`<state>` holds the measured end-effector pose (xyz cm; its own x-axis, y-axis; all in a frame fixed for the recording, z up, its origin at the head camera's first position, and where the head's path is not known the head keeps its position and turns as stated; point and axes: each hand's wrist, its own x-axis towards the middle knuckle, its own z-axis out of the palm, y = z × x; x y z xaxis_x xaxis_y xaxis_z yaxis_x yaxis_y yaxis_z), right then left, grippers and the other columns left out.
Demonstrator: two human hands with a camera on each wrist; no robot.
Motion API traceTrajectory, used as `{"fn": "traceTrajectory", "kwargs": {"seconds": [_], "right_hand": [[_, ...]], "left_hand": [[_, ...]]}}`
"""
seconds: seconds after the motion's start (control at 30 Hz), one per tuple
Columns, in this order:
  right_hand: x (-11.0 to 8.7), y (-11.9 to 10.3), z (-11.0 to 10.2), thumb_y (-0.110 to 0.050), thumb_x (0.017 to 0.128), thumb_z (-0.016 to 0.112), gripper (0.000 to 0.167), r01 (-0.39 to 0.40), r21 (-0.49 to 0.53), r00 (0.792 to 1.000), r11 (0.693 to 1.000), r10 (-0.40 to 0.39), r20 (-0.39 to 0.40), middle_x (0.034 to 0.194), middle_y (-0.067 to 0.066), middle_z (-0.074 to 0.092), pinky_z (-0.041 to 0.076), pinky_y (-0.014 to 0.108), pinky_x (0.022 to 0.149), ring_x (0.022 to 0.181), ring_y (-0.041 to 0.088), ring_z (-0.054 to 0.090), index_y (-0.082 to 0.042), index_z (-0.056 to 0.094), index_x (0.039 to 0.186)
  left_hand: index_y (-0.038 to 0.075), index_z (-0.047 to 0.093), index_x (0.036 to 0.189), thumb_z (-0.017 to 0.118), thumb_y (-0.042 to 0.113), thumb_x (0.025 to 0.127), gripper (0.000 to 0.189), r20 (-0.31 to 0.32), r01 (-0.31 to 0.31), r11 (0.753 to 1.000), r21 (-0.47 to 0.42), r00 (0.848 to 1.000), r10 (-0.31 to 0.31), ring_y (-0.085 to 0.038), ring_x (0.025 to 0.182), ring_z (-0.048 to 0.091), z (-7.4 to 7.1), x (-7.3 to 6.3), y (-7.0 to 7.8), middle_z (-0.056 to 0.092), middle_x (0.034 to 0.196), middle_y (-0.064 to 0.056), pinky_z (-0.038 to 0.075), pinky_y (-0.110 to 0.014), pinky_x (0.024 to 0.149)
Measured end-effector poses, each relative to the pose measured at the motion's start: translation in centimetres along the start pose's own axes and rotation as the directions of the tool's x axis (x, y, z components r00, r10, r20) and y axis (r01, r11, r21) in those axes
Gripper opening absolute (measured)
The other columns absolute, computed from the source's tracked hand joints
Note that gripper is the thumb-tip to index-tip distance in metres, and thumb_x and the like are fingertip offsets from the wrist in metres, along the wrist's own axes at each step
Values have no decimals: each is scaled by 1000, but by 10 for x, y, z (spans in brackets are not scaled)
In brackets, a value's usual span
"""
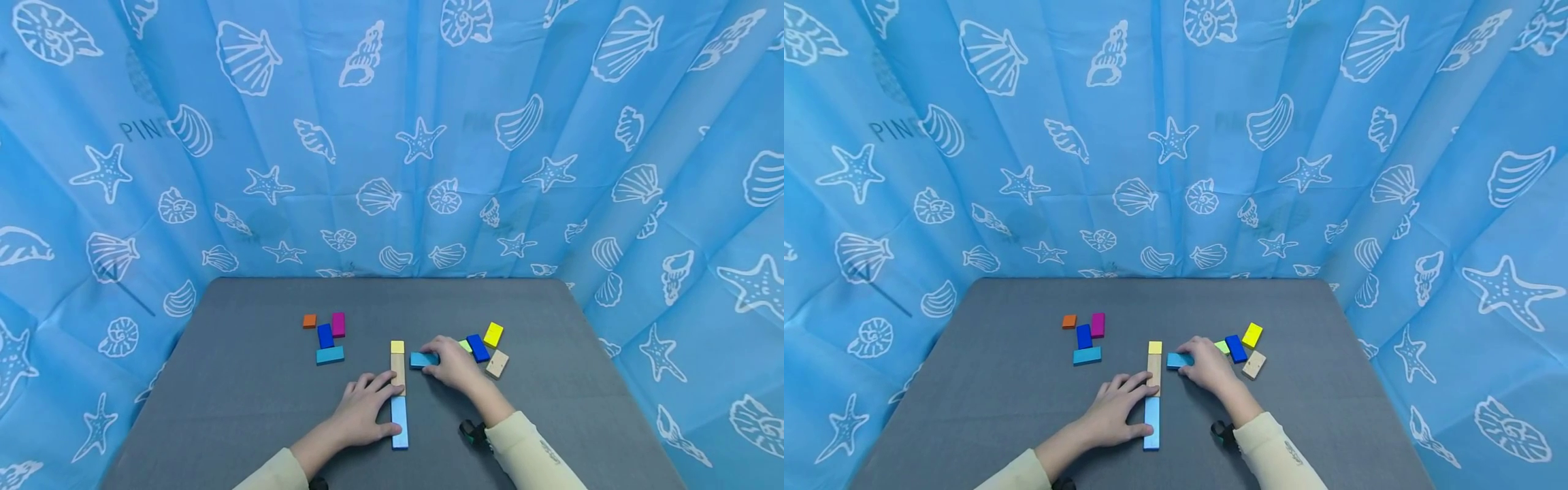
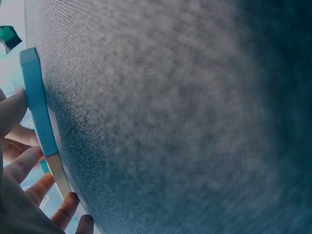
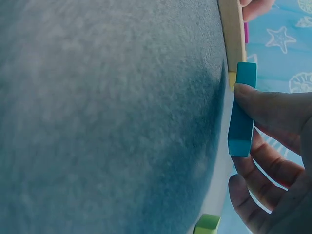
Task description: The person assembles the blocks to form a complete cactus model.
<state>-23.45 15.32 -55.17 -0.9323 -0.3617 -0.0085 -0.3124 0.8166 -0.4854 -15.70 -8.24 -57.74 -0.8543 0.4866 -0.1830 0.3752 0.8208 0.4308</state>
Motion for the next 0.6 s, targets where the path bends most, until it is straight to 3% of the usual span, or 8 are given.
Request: {"fn": "traceTrajectory", "kwargs": {"seconds": [0.6], "right_hand": [[7,-6,9,-15,84,83,28,43,31,999,999,-44,30,111,4,69,51,48,93,100,22,61,-13,76,111]], "left_hand": [[41,45,149,64,68,87,71,-10,-11,1000,-10,1000,11,-29,139,35,0,0,-1,30,164,9,35,-58,104]]}}
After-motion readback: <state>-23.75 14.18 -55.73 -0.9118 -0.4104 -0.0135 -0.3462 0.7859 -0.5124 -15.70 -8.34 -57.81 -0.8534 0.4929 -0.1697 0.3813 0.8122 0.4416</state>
